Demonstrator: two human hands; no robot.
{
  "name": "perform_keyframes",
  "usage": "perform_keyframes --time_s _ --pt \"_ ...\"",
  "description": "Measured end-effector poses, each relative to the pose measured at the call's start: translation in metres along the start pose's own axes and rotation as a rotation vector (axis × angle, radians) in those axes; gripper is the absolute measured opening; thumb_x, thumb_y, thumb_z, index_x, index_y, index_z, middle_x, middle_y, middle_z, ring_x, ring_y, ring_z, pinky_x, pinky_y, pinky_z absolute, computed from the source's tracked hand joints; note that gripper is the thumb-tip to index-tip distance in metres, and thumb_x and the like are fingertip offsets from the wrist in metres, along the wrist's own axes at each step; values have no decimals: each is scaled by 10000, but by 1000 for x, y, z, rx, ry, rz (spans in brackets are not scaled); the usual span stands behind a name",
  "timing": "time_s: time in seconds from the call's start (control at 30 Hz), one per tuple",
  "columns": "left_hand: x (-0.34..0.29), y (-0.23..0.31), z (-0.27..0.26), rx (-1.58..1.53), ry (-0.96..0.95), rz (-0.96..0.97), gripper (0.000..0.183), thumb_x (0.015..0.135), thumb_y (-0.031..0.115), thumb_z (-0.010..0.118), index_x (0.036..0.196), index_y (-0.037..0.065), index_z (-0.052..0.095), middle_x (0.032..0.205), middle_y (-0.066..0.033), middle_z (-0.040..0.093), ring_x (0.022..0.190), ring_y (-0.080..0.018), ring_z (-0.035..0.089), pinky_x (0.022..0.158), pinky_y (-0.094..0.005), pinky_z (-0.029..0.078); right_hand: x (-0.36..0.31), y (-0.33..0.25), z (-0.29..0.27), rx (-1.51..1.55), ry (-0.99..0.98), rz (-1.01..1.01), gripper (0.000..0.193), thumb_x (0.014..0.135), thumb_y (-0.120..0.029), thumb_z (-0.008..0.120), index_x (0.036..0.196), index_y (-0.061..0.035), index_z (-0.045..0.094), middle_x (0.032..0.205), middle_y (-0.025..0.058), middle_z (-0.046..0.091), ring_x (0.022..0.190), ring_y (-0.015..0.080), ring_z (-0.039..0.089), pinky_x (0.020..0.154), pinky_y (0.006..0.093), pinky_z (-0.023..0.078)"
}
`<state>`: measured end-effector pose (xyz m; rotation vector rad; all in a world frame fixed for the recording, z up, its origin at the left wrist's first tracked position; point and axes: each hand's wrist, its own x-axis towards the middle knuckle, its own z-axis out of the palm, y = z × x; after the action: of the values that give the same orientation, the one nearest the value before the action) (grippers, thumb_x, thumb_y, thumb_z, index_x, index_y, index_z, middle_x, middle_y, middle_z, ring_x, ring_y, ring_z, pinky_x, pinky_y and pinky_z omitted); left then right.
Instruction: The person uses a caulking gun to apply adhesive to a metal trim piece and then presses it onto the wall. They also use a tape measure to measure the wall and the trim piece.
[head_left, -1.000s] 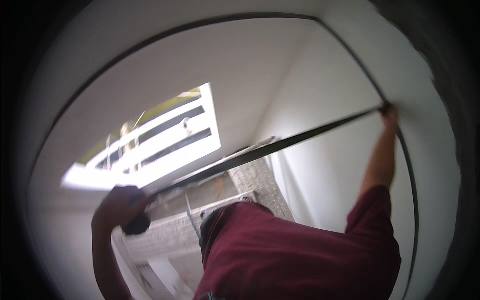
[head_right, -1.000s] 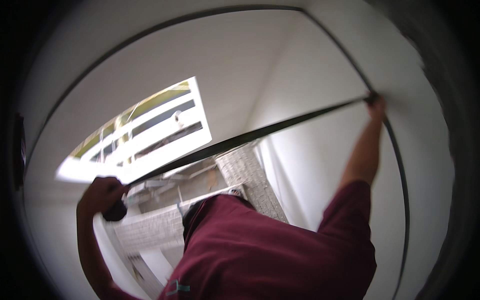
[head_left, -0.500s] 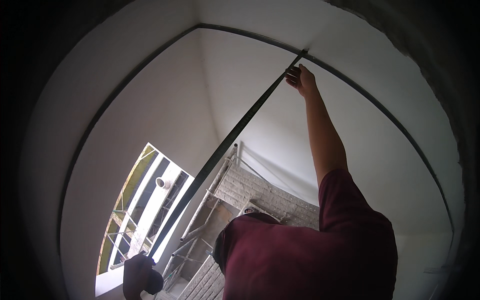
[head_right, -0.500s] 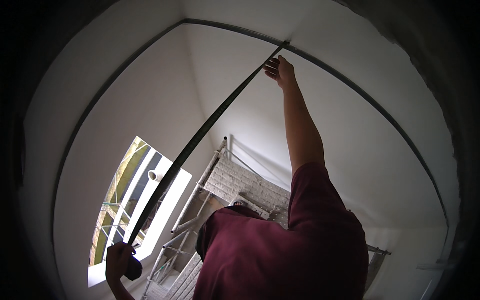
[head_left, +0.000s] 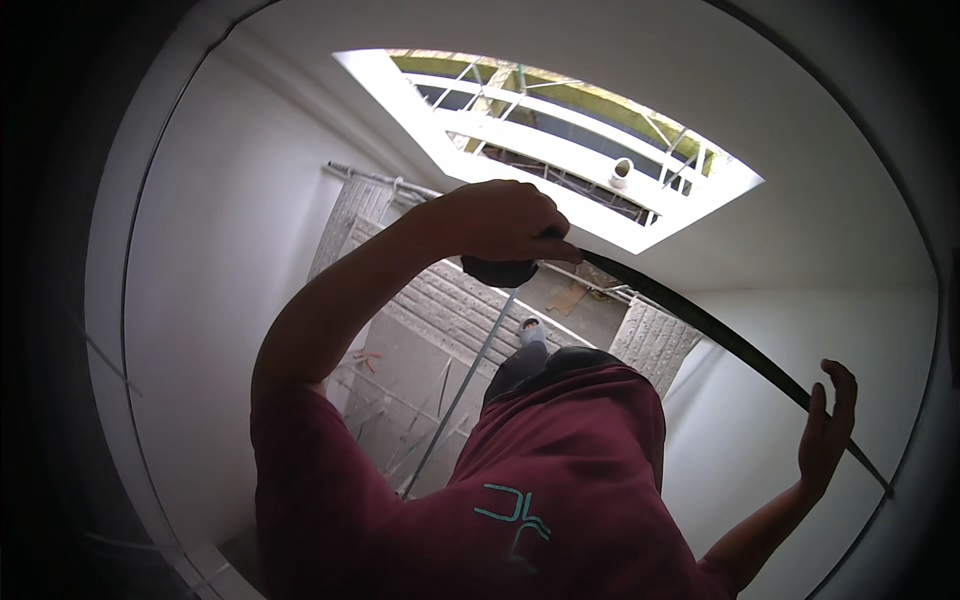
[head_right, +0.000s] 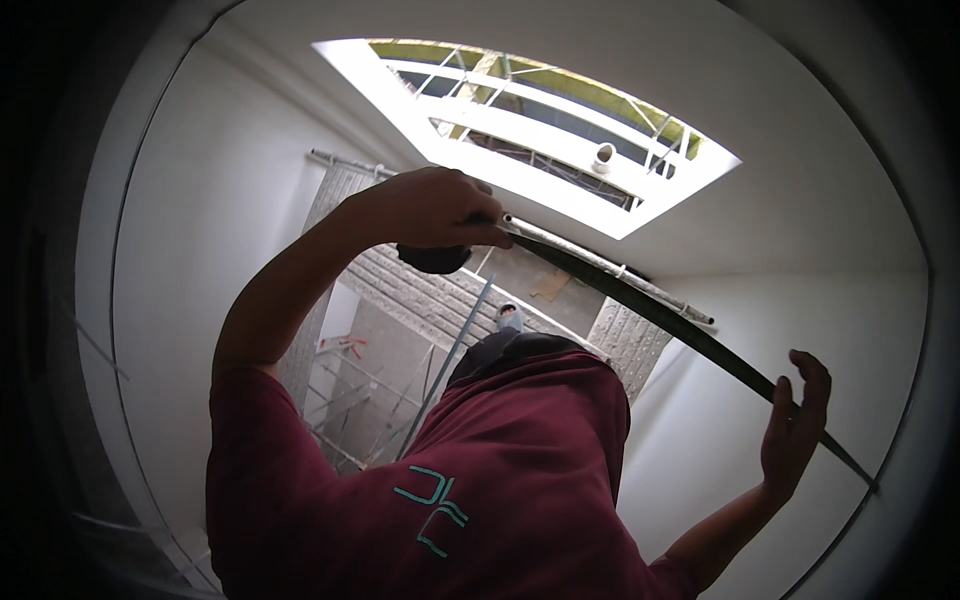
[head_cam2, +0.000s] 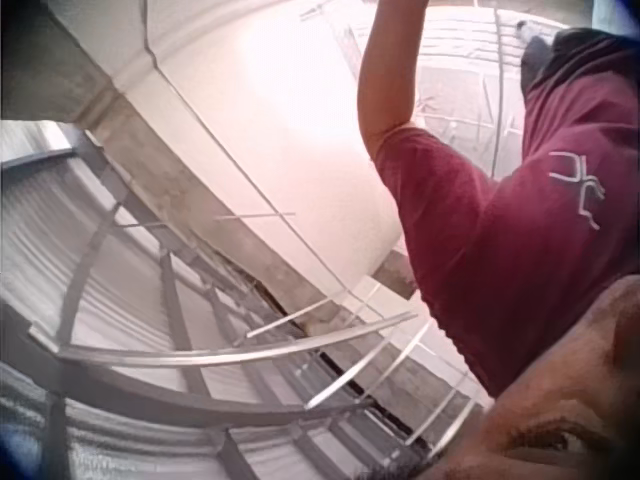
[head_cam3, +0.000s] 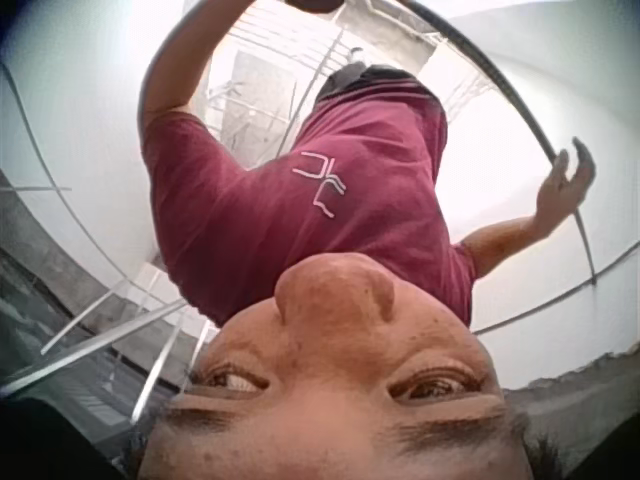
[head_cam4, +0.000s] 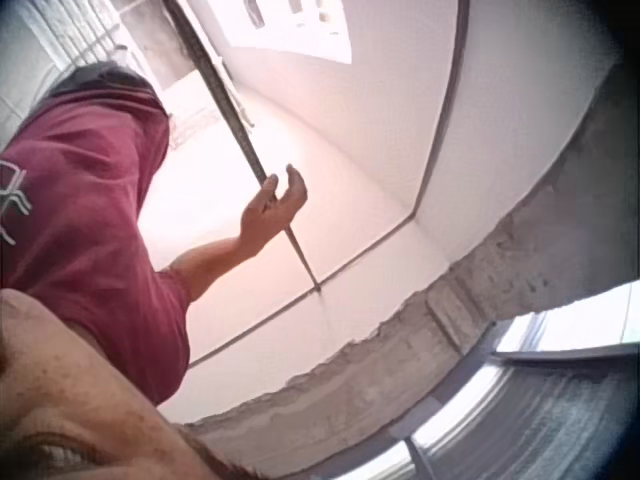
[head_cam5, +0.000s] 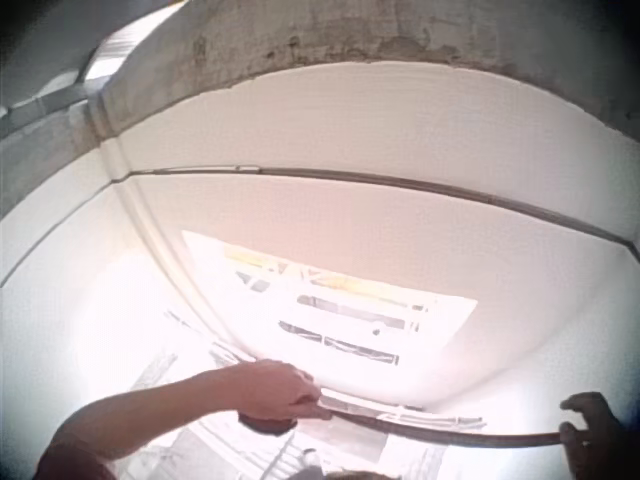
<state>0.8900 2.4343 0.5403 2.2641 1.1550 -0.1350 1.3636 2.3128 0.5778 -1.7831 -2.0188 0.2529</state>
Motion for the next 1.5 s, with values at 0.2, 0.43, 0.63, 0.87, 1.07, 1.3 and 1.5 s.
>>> perform_keyframes --time_s 0.2,0.43,0.63,0.87,1.07,1.3,1.5 --pt "-62 -50 31 -17 128 -19 532 888 606 576 851 85 676 875 -121 667 790 -318 683 732 -436 537 53 -127 82 19 -623 -182 352 905 -157 624 1241 -68 569 1150 145 626 1081 330 586 907 439 468" --pt "-122 -99 57 -35 136 -74 544 902 616 544 855 89 671 927 -129 650 806 -324 690 724 -436 553 74 -205 153 224 -934 -21 243 905 -145 630 1115 -27 600 731 104 648 631 220 640 628 328 502" --pt "-157 -112 75 -122 181 -102 515 894 595 566 897 94 686 985 -146 661 849 -338 700 728 -453 568 74 -244 186 385 -1149 157 174 949 -124 577 1031 16 640 653 62 625 559 115 606 559 279 496" --pt "-174 -123 88 -119 245 -118 517 884 584 580 936 87 715 1008 -166 669 849 -347 697 748 -446 563 82 -277 202 256 -1264 55 165 978 -109 531 998 15 638 636 45 601 543 103 582 534 271 478" --pt "-190 -152 75 -46 279 -135 553 882 622 548 907 100 729 904 -154 682 848 -344 696 751 -456 552 90 -299 224 290 -1271 155 163 989 -117 516 976 -10 638 617 12 549 522 77 514 510 253 438" --pt "-198 -208 58 -75 280 -92 528 869 636 550 882 140 731 883 -108 689 841 -323 699 735 -445 563 118 -352 266 309 -1306 204 186 988 -136 511 982 5 634 625 13 553 539 77 517 515 253 428" --pt "-207 -284 44 -36 238 13 522 897 608 532 889 118 710 887 -97 690 879 -312 694 770 -431 560 142 -419 317 313 -1246 179 193 981 -142 517 941 7 633 594 27 559 499 89 526 488 261 429"
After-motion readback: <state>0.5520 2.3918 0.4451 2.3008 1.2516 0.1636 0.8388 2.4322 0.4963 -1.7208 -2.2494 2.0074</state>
